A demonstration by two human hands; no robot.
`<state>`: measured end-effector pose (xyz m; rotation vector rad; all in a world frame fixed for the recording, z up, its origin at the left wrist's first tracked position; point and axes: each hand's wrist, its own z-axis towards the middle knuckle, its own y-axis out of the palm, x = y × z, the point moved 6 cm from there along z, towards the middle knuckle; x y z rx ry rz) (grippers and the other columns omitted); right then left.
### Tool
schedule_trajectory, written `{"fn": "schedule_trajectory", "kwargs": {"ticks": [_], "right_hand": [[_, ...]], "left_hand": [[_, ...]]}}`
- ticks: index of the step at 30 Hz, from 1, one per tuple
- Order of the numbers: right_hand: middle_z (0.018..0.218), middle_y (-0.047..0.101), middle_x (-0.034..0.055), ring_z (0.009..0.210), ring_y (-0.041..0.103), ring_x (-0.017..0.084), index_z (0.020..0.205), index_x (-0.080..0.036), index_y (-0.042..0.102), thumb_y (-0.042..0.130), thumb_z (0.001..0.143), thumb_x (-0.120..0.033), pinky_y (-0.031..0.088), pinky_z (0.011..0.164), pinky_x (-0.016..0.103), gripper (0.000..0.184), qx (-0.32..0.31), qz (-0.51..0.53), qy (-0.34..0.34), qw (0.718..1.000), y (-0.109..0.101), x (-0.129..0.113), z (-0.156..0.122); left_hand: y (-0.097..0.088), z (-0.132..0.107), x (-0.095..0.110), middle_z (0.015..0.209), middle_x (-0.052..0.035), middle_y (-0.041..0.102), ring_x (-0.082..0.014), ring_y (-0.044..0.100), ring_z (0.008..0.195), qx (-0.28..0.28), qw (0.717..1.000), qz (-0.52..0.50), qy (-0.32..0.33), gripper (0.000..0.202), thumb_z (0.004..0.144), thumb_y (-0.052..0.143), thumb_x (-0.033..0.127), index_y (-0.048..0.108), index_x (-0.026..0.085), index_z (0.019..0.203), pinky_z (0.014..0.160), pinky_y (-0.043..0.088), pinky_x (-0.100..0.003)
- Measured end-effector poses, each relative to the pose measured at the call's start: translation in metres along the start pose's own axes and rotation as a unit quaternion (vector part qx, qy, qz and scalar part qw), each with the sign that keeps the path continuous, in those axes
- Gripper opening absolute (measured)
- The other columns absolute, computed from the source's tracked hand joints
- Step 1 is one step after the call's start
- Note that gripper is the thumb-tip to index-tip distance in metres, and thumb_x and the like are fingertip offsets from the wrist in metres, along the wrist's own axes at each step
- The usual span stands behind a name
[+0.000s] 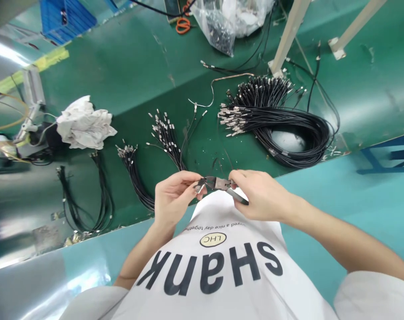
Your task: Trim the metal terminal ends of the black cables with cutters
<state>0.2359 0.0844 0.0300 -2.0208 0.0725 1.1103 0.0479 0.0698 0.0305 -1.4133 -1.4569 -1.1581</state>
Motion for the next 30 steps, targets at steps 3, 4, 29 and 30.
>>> {"fn": "schedule_trajectory", "kwargs": {"ticks": [3,4,29,30], "right_hand": [[0.092,0.061,0.0043,0.083,0.057,0.021,0.099,-0.019,0.050,0.054,0.086,-0.023,0.036,0.070,0.034,0.014,0.019,-0.155,0.017,0.988,-0.010,-0.006,-0.007],[0.091,0.061,0.0051,0.082,0.057,0.023,0.097,-0.019,0.050,0.053,0.086,-0.023,0.036,0.070,0.035,0.012,0.012,-0.188,0.021,0.982,-0.012,-0.008,-0.008],[0.080,0.063,0.0043,0.065,0.058,0.019,0.091,-0.020,0.045,0.049,0.089,-0.017,0.024,0.058,0.033,0.006,-0.054,-0.221,0.039,0.973,-0.003,0.001,-0.012],[0.079,0.063,0.0045,0.064,0.057,0.019,0.091,-0.020,0.046,0.049,0.089,-0.017,0.023,0.057,0.033,0.005,-0.053,-0.237,0.038,0.969,-0.003,0.002,-0.012]], "left_hand": [[-0.002,-0.002,0.012,0.076,-0.0031,0.071,-0.0112,0.062,0.063,-0.022,0.985,0.123,0.116,0.009,0.089,0.066,0.015,0.073,0.016,0.095,0.058,0.051,-0.024],[-0.002,-0.003,0.017,0.078,-0.0034,0.071,-0.0115,0.062,0.065,-0.030,0.971,0.170,0.167,0.012,0.089,0.064,0.011,0.072,0.016,0.097,0.060,0.051,-0.024],[0.006,-0.007,0.019,0.101,-0.0099,0.073,-0.0200,0.070,0.093,-0.101,0.886,0.355,0.280,0.027,0.095,0.054,0.010,0.063,0.019,0.118,0.083,0.060,-0.033],[0.008,-0.007,0.018,0.103,-0.0110,0.073,-0.0209,0.070,0.095,-0.117,0.880,0.370,0.275,0.027,0.095,0.053,0.011,0.063,0.018,0.119,0.085,0.060,-0.035]]}}
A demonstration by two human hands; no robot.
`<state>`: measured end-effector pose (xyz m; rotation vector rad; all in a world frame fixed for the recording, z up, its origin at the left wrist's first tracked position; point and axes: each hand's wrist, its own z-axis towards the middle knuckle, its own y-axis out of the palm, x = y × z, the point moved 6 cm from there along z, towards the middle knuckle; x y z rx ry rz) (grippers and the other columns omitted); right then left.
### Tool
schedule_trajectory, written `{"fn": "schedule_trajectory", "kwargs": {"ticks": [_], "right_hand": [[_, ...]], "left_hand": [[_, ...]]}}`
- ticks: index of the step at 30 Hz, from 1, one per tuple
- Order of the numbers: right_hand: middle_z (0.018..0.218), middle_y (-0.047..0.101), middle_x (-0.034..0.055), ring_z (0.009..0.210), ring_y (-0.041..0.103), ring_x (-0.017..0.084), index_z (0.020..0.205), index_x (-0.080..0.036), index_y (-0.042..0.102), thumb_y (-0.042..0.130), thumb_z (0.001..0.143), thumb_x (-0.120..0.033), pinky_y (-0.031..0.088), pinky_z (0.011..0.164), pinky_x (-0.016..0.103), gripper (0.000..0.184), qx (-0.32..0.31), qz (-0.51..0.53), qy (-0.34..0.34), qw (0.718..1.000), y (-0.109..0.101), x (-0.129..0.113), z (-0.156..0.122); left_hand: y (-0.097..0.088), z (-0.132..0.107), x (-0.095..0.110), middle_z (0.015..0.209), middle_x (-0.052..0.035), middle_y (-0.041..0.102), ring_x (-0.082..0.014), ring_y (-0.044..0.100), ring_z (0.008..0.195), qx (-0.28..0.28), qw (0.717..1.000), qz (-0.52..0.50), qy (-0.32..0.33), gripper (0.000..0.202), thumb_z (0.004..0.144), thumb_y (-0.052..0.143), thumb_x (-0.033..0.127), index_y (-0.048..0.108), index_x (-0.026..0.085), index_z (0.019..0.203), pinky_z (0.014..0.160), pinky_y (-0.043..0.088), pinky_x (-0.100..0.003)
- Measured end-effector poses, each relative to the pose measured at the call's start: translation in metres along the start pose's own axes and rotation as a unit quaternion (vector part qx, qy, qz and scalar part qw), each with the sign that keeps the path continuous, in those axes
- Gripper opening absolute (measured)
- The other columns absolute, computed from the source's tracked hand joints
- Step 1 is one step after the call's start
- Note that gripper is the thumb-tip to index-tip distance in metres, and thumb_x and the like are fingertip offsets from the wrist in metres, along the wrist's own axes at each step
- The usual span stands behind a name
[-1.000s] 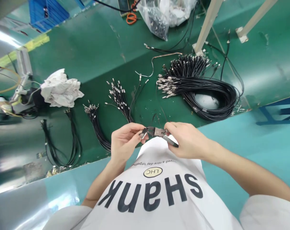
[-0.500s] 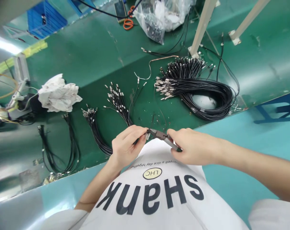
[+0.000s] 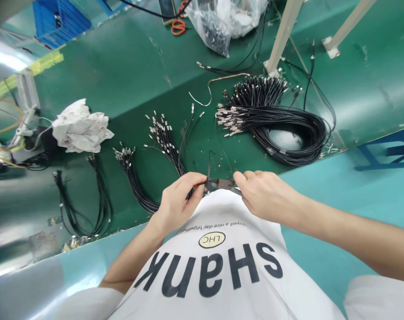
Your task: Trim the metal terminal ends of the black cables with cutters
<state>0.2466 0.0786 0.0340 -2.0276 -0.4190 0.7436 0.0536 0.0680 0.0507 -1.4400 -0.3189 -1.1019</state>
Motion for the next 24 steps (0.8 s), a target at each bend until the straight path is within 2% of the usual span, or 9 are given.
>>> {"fn": "schedule_trajectory", "kwargs": {"ticks": [3,5,8,10,14,17,20,22,24], "right_hand": [[0.077,0.062,0.0056,0.062,0.054,0.019,0.091,-0.019,0.049,0.048,0.088,-0.013,0.021,0.057,0.034,0.007,-0.003,-0.043,-0.015,0.999,0.002,0.002,-0.002],[0.076,0.061,0.0055,0.062,0.053,0.019,0.091,-0.018,0.051,0.048,0.089,-0.013,0.022,0.058,0.034,0.006,-0.001,-0.051,-0.039,0.998,0.003,0.002,-0.003],[0.076,0.059,0.0039,0.063,0.051,0.018,0.091,-0.017,0.053,0.049,0.092,-0.016,0.025,0.060,0.033,0.004,0.025,-0.045,-0.076,0.996,0.007,0.003,-0.001],[0.078,0.059,0.0034,0.065,0.051,0.017,0.092,-0.017,0.055,0.049,0.093,-0.017,0.028,0.062,0.033,0.006,0.059,-0.040,-0.096,0.993,0.011,0.004,0.001],[0.077,0.058,0.0038,0.067,0.048,0.018,0.091,-0.017,0.057,0.046,0.093,-0.016,0.032,0.066,0.032,0.011,0.141,-0.037,-0.142,0.979,0.017,0.005,0.007],[0.075,0.056,0.0038,0.067,0.046,0.018,0.087,-0.018,0.057,0.045,0.092,-0.016,0.032,0.065,0.032,0.013,0.185,-0.041,-0.184,0.965,0.017,0.004,0.009],[0.074,0.055,0.0030,0.066,0.043,0.018,0.086,-0.019,0.056,0.045,0.093,-0.016,0.032,0.065,0.031,0.014,0.204,-0.029,-0.227,0.952,0.017,0.002,0.010],[0.075,0.056,0.0026,0.067,0.043,0.017,0.089,-0.019,0.055,0.044,0.093,-0.017,0.032,0.066,0.031,0.012,0.186,0.011,-0.249,0.950,0.021,0.001,0.012],[0.078,0.057,0.0019,0.069,0.045,0.017,0.092,-0.020,0.054,0.046,0.091,-0.017,0.034,0.068,0.029,0.008,0.144,0.063,-0.249,0.956,0.027,0.001,0.015]], "left_hand": [[0.003,-0.002,0.001,0.106,-0.0129,0.074,-0.0221,0.069,0.098,-0.035,0.999,0.021,0.018,0.028,0.096,0.053,0.012,0.064,0.017,0.121,0.087,0.059,-0.038],[0.005,-0.004,-0.001,0.099,-0.0111,0.075,-0.0205,0.069,0.090,-0.035,0.999,-0.012,0.007,0.025,0.095,0.055,0.013,0.067,0.018,0.116,0.081,0.059,-0.035],[0.008,-0.007,-0.011,0.080,-0.0053,0.072,-0.0150,0.065,0.069,-0.024,0.983,-0.150,-0.098,0.017,0.096,0.057,0.019,0.073,0.019,0.103,0.066,0.054,-0.028],[0.015,-0.011,-0.019,0.070,-0.0029,0.068,-0.0124,0.061,0.060,-0.023,0.937,-0.280,-0.209,0.016,0.095,0.061,0.025,0.075,0.018,0.094,0.058,0.049,-0.025],[0.031,-0.019,-0.022,0.059,-0.0012,0.062,-0.0094,0.051,0.048,-0.036,0.793,-0.483,-0.370,0.019,0.082,0.077,0.034,0.075,0.016,0.081,0.044,0.036,-0.021],[0.037,-0.019,-0.016,0.055,-0.0010,0.060,-0.0072,0.046,0.043,-0.063,0.709,-0.566,-0.417,0.018,0.072,0.082,0.030,0.073,0.014,0.071,0.039,0.027,-0.020],[0.046,-0.019,-0.007,0.053,-0.0018,0.062,-0.0046,0.039,0.038,-0.111,0.629,-0.633,-0.438,0.013,0.068,0.080,0.024,0.073,0.013,0.065,0.039,0.028,-0.020],[0.052,-0.021,-0.004,0.051,-0.0018,0.062,-0.0033,0.034,0.035,-0.137,0.582,-0.662,-0.452,0.011,0.066,0.078,0.022,0.072,0.013,0.063,0.039,0.029,-0.020],[0.057,-0.023,-0.005,0.048,-0.0007,0.059,-0.0023,0.029,0.033,-0.141,0.557,-0.680,-0.456,0.013,0.065,0.078,0.022,0.069,0.013,0.061,0.038,0.027,-0.019]]}}
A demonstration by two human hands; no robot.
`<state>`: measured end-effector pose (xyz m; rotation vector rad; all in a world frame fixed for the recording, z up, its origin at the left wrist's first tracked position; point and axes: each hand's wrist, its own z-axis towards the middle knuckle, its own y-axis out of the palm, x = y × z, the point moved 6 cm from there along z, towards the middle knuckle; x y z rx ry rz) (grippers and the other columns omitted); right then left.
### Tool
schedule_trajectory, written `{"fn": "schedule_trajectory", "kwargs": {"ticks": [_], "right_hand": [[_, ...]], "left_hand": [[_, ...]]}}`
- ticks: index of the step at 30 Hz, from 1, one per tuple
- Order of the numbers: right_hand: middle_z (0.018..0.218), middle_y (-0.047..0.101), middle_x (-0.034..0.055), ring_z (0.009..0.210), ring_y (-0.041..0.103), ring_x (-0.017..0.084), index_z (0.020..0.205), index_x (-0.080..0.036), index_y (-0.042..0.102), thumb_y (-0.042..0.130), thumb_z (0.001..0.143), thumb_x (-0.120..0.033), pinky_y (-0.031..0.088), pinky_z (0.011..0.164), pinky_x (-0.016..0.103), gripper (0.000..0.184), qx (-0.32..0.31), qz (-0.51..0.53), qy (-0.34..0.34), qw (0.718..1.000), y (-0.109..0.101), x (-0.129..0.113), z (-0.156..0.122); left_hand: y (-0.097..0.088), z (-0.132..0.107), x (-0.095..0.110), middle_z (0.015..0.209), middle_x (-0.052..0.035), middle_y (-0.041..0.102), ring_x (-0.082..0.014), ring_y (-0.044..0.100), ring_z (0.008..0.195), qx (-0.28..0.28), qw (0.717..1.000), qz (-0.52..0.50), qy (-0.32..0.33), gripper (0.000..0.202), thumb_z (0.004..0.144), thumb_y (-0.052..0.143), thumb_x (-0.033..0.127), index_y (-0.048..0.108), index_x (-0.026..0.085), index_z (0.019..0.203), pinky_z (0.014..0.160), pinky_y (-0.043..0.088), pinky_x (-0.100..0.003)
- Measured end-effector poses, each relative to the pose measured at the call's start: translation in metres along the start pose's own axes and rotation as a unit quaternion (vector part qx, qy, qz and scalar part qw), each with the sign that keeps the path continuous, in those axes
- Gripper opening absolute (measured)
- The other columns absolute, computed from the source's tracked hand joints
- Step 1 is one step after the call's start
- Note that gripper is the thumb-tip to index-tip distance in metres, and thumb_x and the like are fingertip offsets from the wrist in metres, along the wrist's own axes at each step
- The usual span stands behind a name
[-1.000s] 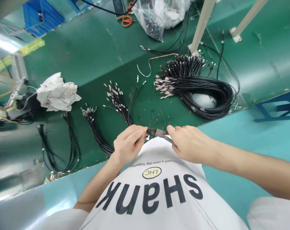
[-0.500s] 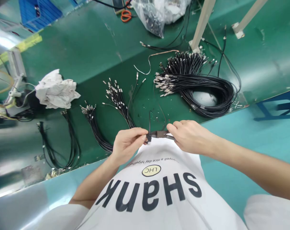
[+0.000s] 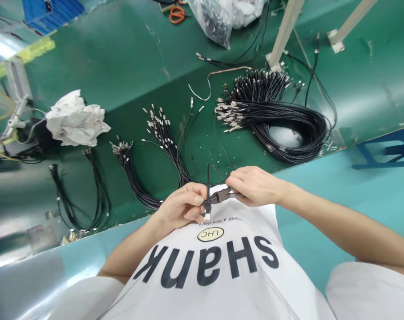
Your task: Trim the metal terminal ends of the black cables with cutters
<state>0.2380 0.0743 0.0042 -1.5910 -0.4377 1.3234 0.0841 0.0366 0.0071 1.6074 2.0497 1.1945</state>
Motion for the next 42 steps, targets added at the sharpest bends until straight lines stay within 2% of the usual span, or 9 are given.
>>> {"fn": "schedule_trajectory", "kwargs": {"ticks": [3,6,10,19,23,26,29,38,42], "right_hand": [[0.080,0.059,0.0017,0.070,0.047,0.016,0.094,-0.020,0.052,0.048,0.086,-0.016,0.034,0.066,0.028,0.010,-0.023,0.026,0.058,0.998,0.003,0.004,0.000],[0.081,0.061,0.0045,0.068,0.049,0.018,0.095,-0.018,0.053,0.046,0.088,-0.016,0.030,0.063,0.031,0.010,-0.024,-0.022,0.134,0.990,-0.007,0.005,-0.001],[0.081,0.062,0.0054,0.068,0.052,0.019,0.092,-0.018,0.052,0.048,0.088,-0.019,0.026,0.062,0.033,0.006,-0.078,-0.071,0.211,0.972,-0.019,0.001,-0.001],[0.067,0.055,-0.0047,0.053,0.042,0.012,0.084,-0.024,0.037,0.053,0.085,-0.017,0.024,0.052,0.027,0.018,-0.162,0.203,0.241,0.935,-0.021,-0.009,-0.002],[0.077,0.060,-0.0001,0.060,0.049,0.015,0.088,-0.023,0.039,0.050,0.087,-0.017,0.024,0.056,0.030,0.012,-0.148,0.104,0.247,0.952,-0.020,-0.010,-0.001],[0.082,0.060,0.0044,0.068,0.054,0.020,0.091,-0.021,0.045,0.048,0.088,-0.018,0.023,0.060,0.033,0.005,-0.120,-0.049,0.258,0.957,-0.022,-0.009,-0.001],[0.082,0.058,0.0058,0.072,0.055,0.022,0.092,-0.019,0.049,0.048,0.089,-0.021,0.024,0.062,0.035,0.004,-0.095,-0.120,0.260,0.953,-0.023,-0.011,0.000],[0.081,0.059,0.0064,0.066,0.053,0.021,0.094,-0.018,0.049,0.041,0.094,-0.020,0.023,0.060,0.034,0.007,-0.133,-0.086,0.262,0.952,-0.016,-0.014,0.001],[0.075,0.056,0.0014,0.058,0.044,0.015,0.092,-0.020,0.044,0.046,0.092,-0.021,0.022,0.055,0.031,0.001,-0.183,0.054,0.275,0.942,-0.021,-0.007,-0.001]], "left_hand": [[-0.009,0.002,0.005,0.046,0.0011,0.055,-0.0039,0.036,0.037,0.036,0.997,0.011,0.063,0.019,0.072,0.079,0.026,0.067,0.013,0.065,0.040,0.028,-0.018],[-0.015,-0.004,0.017,0.057,-0.0015,0.063,-0.0084,0.053,0.049,0.082,0.978,0.080,0.175,0.021,0.083,0.077,0.033,0.068,0.014,0.081,0.048,0.040,-0.019],[-0.009,-0.009,0.022,0.074,-0.0028,0.073,-0.0097,0.062,0.059,0.089,0.951,0.164,0.247,0.028,0.078,0.084,0.024,0.065,0.015,0.097,0.059,0.050,-0.022],[-0.015,-0.011,0.027,0.079,-0.0068,0.079,-0.0179,0.073,0.065,0.116,0.925,0.229,0.279,0.028,0.084,0.079,0.023,0.067,0.014,0.107,0.061,0.058,-0.031],[-0.016,-0.011,0.024,0.078,-0.0069,0.078,-0.0166,0.072,0.064,0.146,0.922,0.226,0.278,0.020,0.087,0.076,0.025,0.068,0.014,0.102,0.062,0.057,-0.029],[-0.013,-0.012,0.024,0.075,-0.0043,0.076,-0.0126,0.067,0.061,0.184,0.900,0.263,0.295,0.014,0.091,0.071,0.027,0.067,0.016,0.098,0.060,0.054,-0.025],[-0.008,-0.012,0.027,0.072,-0.0031,0.073,-0.0111,0.064,0.058,0.199,0.875,0.320,0.305,0.014,0.094,0.066,0.029,0.067,0.016,0.096,0.059,0.053,-0.024],[-0.013,-0.016,0.032,0.074,-0.0017,0.071,-0.0111,0.063,0.062,0.204,0.832,0.402,0.324,0.014,0.091,0.065,0.019,0.068,0.015,0.104,0.061,0.054,-0.024],[-0.021,-0.012,0.029,0.074,-0.0023,0.071,-0.0113,0.062,0.062,0.182,0.836,0.399,0.331,0.022,0.093,0.065,0.024,0.070,0.015,0.112,0.060,0.054,-0.025]]}}
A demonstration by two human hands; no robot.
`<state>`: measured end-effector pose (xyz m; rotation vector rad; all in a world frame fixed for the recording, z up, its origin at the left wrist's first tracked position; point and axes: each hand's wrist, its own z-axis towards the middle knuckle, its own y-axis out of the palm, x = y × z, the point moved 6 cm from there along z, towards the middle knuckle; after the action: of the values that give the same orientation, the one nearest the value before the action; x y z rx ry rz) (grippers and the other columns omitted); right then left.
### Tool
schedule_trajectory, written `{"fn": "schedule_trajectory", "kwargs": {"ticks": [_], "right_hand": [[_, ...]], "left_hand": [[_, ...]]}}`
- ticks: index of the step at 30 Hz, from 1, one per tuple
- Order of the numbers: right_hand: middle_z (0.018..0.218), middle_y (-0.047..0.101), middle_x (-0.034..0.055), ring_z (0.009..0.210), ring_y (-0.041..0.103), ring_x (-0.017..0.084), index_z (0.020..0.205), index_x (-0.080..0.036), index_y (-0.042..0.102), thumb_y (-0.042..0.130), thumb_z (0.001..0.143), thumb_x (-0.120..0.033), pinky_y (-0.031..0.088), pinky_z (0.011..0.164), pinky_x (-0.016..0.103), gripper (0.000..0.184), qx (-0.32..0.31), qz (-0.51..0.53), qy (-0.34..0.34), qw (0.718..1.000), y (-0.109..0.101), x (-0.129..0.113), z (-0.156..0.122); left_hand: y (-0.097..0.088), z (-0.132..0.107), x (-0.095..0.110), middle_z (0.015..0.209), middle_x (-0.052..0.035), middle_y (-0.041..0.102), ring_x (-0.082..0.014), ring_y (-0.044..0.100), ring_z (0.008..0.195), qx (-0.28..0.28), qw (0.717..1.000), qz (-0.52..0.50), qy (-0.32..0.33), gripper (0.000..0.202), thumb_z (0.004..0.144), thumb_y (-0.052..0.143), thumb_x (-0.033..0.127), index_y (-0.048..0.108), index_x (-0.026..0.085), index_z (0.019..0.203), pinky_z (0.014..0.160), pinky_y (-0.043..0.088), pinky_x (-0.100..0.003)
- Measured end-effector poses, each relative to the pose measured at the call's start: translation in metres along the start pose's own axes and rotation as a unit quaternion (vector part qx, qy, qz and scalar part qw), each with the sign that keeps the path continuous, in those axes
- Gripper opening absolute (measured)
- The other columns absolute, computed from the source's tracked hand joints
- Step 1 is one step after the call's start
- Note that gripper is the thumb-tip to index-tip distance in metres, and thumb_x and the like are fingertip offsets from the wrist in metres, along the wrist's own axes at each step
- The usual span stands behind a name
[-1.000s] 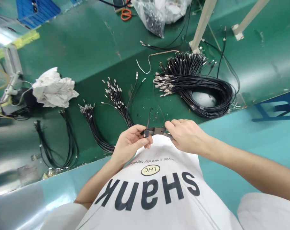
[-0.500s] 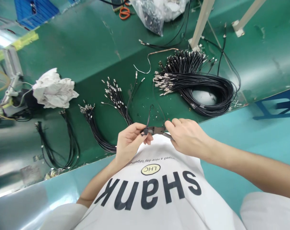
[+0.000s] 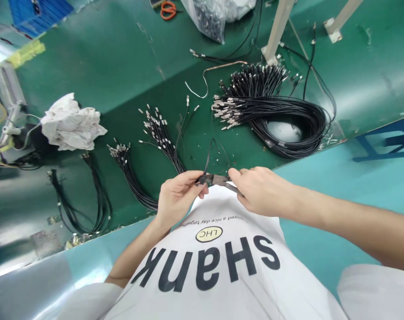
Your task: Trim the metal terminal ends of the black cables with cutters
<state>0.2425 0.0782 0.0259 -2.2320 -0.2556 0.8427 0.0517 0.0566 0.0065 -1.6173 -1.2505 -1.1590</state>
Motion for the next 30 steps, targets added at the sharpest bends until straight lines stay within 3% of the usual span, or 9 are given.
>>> {"fn": "schedule_trajectory", "kwargs": {"ticks": [4,9,12,15,17,19,21,25,30], "right_hand": [[0.067,0.045,-0.0059,0.056,0.038,0.010,0.083,-0.022,0.043,0.057,0.088,-0.023,0.027,0.053,0.026,0.015,-0.188,0.283,-0.072,0.938,0.007,0.008,0.003],[0.062,0.039,-0.0089,0.050,0.032,0.007,0.085,-0.022,0.046,0.073,0.080,-0.044,0.028,0.047,0.023,0.035,-0.407,0.600,-0.123,0.678,0.042,0.013,0.008],[0.055,0.030,-0.0114,0.043,0.022,0.006,0.080,-0.024,0.041,0.074,0.074,-0.058,0.022,0.042,0.024,0.048,-0.457,0.639,-0.134,0.604,0.059,0.013,0.012],[0.057,0.032,-0.0104,0.045,0.025,0.006,0.080,-0.024,0.042,0.075,0.074,-0.060,0.022,0.044,0.025,0.049,-0.428,0.633,-0.130,0.632,0.054,0.010,0.015],[0.064,0.039,-0.0077,0.053,0.033,0.008,0.084,-0.022,0.046,0.072,0.081,-0.046,0.026,0.050,0.025,0.036,-0.341,0.575,-0.119,0.734,0.039,0.008,0.016],[0.071,0.047,-0.0053,0.061,0.040,0.010,0.086,-0.021,0.048,0.065,0.086,-0.033,0.029,0.056,0.026,0.020,-0.174,0.378,-0.089,0.905,0.018,0.011,0.016],[0.076,0.054,-0.0034,0.062,0.044,0.012,0.090,-0.022,0.047,0.057,0.089,-0.028,0.028,0.058,0.029,0.012,-0.044,0.166,-0.031,0.985,0.000,0.010,0.009],[0.091,0.063,0.0060,0.076,0.057,0.021,0.098,-0.019,0.049,0.051,0.091,-0.031,0.030,0.063,0.033,0.014,0.054,-0.056,0.015,0.997,-0.009,-0.002,-0.003],[0.088,0.062,0.0082,0.076,0.059,0.024,0.097,-0.019,0.049,0.048,0.092,-0.030,0.027,0.062,0.035,0.013,0.049,-0.102,0.031,0.993,-0.005,-0.009,-0.004]], "left_hand": [[-0.001,0.004,-0.006,0.069,-0.0014,0.069,-0.0113,0.061,0.060,-0.036,0.998,-0.049,-0.016,0.023,0.091,0.069,0.027,0.074,0.015,0.110,0.058,0.052,-0.025],[0.002,0.009,-0.005,0.065,-0.0004,0.069,-0.0099,0.058,0.057,-0.081,0.983,-0.153,-0.063,0.022,0.086,0.077,0.026,0.075,0.016,0.105,0.055,0.049,-0.024],[0.004,0.010,-0.008,0.064,-0.0003,0.069,-0.0100,0.058,0.055,-0.091,0.972,-0.195,-0.093,0.024,0.082,0.081,0.028,0.075,0.016,0.102,0.054,0.049,-0.024],[0.003,0.012,-0.013,0.062,0.0007,0.067,-0.0095,0.056,0.052,-0.083,0.969,-0.212,-0.100,0.025,0.082,0.081,0.029,0.073,0.016,0.101,0.051,0.047,-0.023],[0.000,0.013,-0.016,0.061,0.0013,0.066,-0.0088,0.055,0.051,-0.064,0.973,-0.198,-0.104,0.023,0.083,0.079,0.030,0.073,0.016,0.100,0.049,0.043,-0.021],[-0.002,0.014,-0.017,0.059,0.0017,0.064,-0.0085,0.053,0.051,-0.047,0.977,-0.176,-0.111,0.020,0.085,0.078,0.029,0.072,0.015,0.097,0.048,0.040,-0.020],[-0.001,0.015,-0.015,0.056,0.0025,0.062,-0.0080,0.051,0.049,-0.036,0.978,-0.169,-0.114,0.018,0.085,0.076,0.029,0.071,0.015,0.095,0.048,0.039,-0.021],[0.003,0.014,-0.007,0.054,0.0041,0.060,-0.0075,0.048,0.048,-0.020,0.981,-0.153,-0.114,0.014,0.085,0.073,0.025,0.067,0.015,0.093,0.049,0.038,-0.021],[0.004,0.009,0.000,0.059,0.0037,0.060,-0.0084,0.051,0.052,-0.015,0.992,-0.071,-0.105,0.010,0.085,0.069,0.021,0.067,0.015,0.093,0.053,0.040,-0.022]]}}
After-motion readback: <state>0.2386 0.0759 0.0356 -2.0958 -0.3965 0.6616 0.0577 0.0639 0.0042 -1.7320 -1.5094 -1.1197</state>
